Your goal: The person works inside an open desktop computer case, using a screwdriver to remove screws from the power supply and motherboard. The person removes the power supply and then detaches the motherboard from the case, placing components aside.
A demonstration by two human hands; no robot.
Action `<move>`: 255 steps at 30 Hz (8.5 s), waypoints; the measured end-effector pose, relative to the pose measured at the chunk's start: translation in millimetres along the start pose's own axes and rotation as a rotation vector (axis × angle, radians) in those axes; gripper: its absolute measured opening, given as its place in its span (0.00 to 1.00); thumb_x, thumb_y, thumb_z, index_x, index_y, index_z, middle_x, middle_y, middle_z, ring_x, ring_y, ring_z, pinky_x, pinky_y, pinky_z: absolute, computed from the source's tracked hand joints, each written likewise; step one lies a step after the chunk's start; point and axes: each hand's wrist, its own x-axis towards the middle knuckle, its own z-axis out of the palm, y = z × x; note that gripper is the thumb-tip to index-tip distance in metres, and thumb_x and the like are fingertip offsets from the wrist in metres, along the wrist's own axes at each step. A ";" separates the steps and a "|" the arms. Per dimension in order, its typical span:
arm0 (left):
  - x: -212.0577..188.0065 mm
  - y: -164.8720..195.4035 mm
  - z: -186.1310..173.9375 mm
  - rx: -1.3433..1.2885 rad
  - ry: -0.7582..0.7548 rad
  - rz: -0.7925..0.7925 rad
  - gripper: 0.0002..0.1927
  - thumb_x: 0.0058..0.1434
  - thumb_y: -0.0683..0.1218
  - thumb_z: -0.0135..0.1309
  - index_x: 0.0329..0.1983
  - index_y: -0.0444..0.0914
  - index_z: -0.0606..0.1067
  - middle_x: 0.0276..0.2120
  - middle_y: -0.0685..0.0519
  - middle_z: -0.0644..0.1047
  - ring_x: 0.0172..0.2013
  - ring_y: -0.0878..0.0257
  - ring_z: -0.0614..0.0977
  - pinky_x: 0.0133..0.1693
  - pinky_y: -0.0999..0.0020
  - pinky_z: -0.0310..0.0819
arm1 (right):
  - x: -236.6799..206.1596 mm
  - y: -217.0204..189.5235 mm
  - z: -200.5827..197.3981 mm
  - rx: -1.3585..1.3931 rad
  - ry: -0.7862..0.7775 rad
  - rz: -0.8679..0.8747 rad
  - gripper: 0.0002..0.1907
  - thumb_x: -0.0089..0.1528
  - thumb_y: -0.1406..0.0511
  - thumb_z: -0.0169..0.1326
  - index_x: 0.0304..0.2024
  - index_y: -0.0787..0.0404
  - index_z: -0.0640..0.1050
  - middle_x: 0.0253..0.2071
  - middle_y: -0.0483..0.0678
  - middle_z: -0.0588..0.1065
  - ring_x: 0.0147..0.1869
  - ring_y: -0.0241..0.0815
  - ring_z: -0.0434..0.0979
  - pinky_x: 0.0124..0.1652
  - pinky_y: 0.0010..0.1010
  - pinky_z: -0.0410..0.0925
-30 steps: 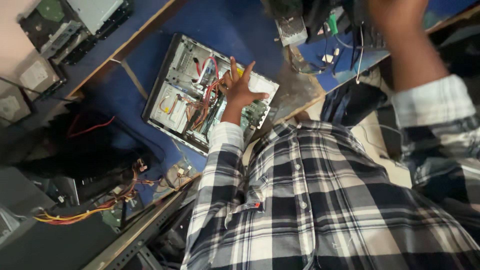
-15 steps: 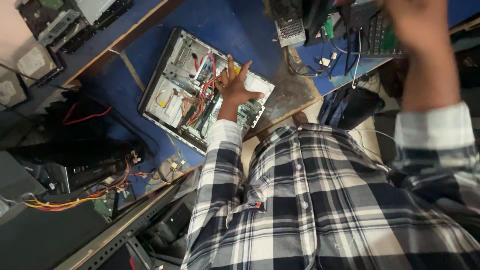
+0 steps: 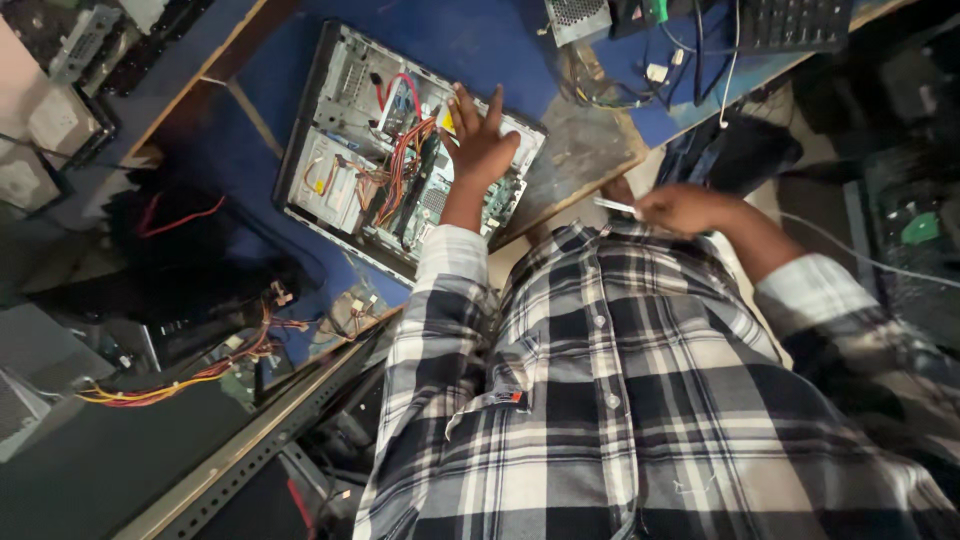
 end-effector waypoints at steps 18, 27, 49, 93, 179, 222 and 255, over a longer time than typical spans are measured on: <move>-12.6 -6.3 -9.6 0.062 -0.084 -0.051 0.67 0.44 0.83 0.59 0.80 0.57 0.42 0.77 0.37 0.26 0.76 0.40 0.27 0.69 0.31 0.28 | 56.0 -49.6 27.6 0.423 0.498 -0.388 0.20 0.62 0.68 0.57 0.58 0.61 0.78 0.42 0.49 0.81 0.39 0.39 0.79 0.41 0.32 0.71; -12.7 -6.6 -10.5 0.069 -0.100 -0.053 0.68 0.44 0.84 0.58 0.81 0.57 0.42 0.76 0.36 0.25 0.76 0.39 0.27 0.70 0.32 0.26 | 65.2 -39.7 27.8 0.288 0.537 -0.300 0.24 0.60 0.62 0.59 0.59 0.53 0.79 0.47 0.49 0.82 0.43 0.42 0.83 0.45 0.32 0.72; -12.5 -2.9 -12.6 0.048 -0.118 -0.064 0.67 0.45 0.84 0.58 0.81 0.58 0.40 0.76 0.37 0.22 0.75 0.41 0.24 0.70 0.35 0.24 | 63.7 -35.2 27.2 0.145 0.529 -0.196 0.23 0.61 0.56 0.59 0.59 0.44 0.80 0.43 0.49 0.81 0.44 0.45 0.82 0.48 0.35 0.71; -13.7 5.1 -27.5 0.255 -0.100 -0.019 0.57 0.40 0.85 0.57 0.72 0.58 0.63 0.77 0.41 0.34 0.76 0.39 0.33 0.67 0.22 0.26 | 53.9 -47.6 -6.2 0.251 0.304 -0.029 0.26 0.63 0.43 0.55 0.33 0.58 0.81 0.21 0.47 0.75 0.21 0.40 0.73 0.28 0.32 0.67; 1.4 34.0 -20.1 0.103 -0.180 0.018 0.60 0.40 0.82 0.61 0.72 0.52 0.59 0.76 0.38 0.29 0.74 0.33 0.25 0.67 0.30 0.21 | 48.6 -28.9 -8.6 0.015 0.545 -0.013 0.21 0.58 0.61 0.60 0.49 0.66 0.77 0.47 0.67 0.77 0.53 0.68 0.77 0.53 0.53 0.70; 2.3 62.7 -21.9 0.055 -0.194 0.032 0.64 0.41 0.83 0.58 0.76 0.50 0.56 0.77 0.37 0.28 0.74 0.35 0.23 0.66 0.27 0.16 | 62.0 -66.5 -13.1 1.333 0.450 -0.002 0.10 0.61 0.67 0.60 0.43 0.65 0.80 0.29 0.49 0.80 0.20 0.33 0.72 0.18 0.28 0.60; 11.3 57.2 -10.9 0.060 -0.216 -0.018 0.67 0.39 0.81 0.63 0.76 0.48 0.53 0.76 0.38 0.23 0.73 0.35 0.20 0.67 0.30 0.15 | 106.4 -58.7 -10.6 0.514 0.860 -0.198 0.08 0.58 0.62 0.66 0.35 0.60 0.86 0.29 0.52 0.79 0.30 0.43 0.79 0.34 0.34 0.69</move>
